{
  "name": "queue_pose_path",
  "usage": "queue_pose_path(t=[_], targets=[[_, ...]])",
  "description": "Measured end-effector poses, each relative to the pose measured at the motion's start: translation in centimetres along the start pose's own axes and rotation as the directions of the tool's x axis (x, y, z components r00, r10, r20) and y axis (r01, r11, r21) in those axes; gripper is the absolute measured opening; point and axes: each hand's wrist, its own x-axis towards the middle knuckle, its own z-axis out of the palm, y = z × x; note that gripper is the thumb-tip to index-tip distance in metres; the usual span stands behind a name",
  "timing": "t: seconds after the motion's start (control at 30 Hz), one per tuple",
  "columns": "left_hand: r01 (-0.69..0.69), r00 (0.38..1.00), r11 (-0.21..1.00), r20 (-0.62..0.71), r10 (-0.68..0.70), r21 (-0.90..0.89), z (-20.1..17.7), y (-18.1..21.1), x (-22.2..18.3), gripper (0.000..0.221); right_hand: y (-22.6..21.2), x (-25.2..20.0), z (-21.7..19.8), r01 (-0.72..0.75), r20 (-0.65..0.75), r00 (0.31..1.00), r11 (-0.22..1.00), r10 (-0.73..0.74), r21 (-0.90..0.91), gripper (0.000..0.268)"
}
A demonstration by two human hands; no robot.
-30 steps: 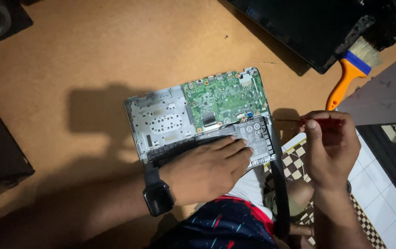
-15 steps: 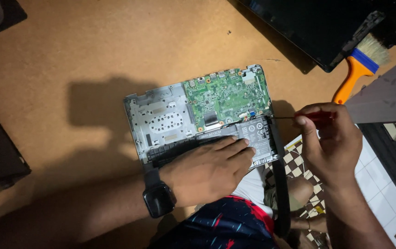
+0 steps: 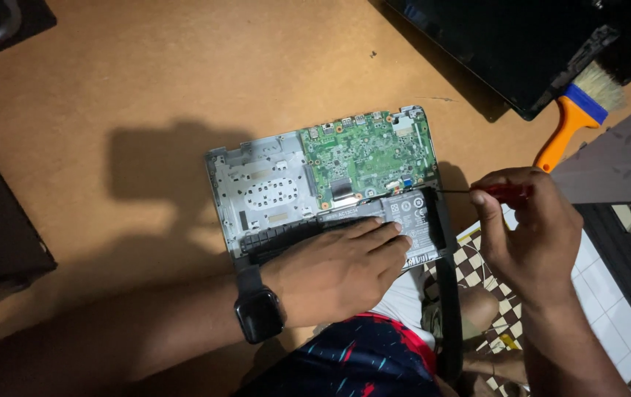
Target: The person uses a screwdriver to remove screws from a laptop chassis, then uses a brush to clean a removed component. The person continues to unscrew and handle internal parts of the laptop.
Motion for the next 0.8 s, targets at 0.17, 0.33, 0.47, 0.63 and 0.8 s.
queue_pose_path(t=[0.17, 0.33, 0.47, 0.63, 0.8], targets=[[-0.023, 1.000, 1.000, -0.021, 0.023, 0.001, -0.1, 0.0, 0.0, 0.036, 0.0, 0.2, -0.2, 0.097, 0.028, 0.995, 0.991, -0.095, -0.088, 0.021], [-0.009, 1.000, 1.000, -0.005, 0.009, 0.005, 0.1, -0.1, -0.1, 0.036, -0.3, 0.9, -0.3, 0.150, 0.061, 0.988, 0.980, -0.143, -0.129, 0.021], [-0.016, 0.999, 1.000, -0.043, 0.017, 0.006, 0.1, -0.1, 0.0, 0.033, -0.7, 1.9, -0.8, 0.202, 0.111, 0.976, 0.965, -0.185, -0.167, 0.025], [-0.017, 1.000, 0.999, -0.021, 0.017, 0.028, 0.2, -0.2, -0.1, 0.033, -1.1, 4.1, -2.3, 0.243, 0.303, 0.941, 0.924, -0.150, -0.295, 0.036], [-0.021, 1.000, 0.999, -0.009, 0.021, 0.043, 0.3, -0.2, 0.0, 0.033, -2.8, 6.6, -2.9, 0.316, 0.536, 0.844, 0.817, -0.009, -0.483, 0.013]])
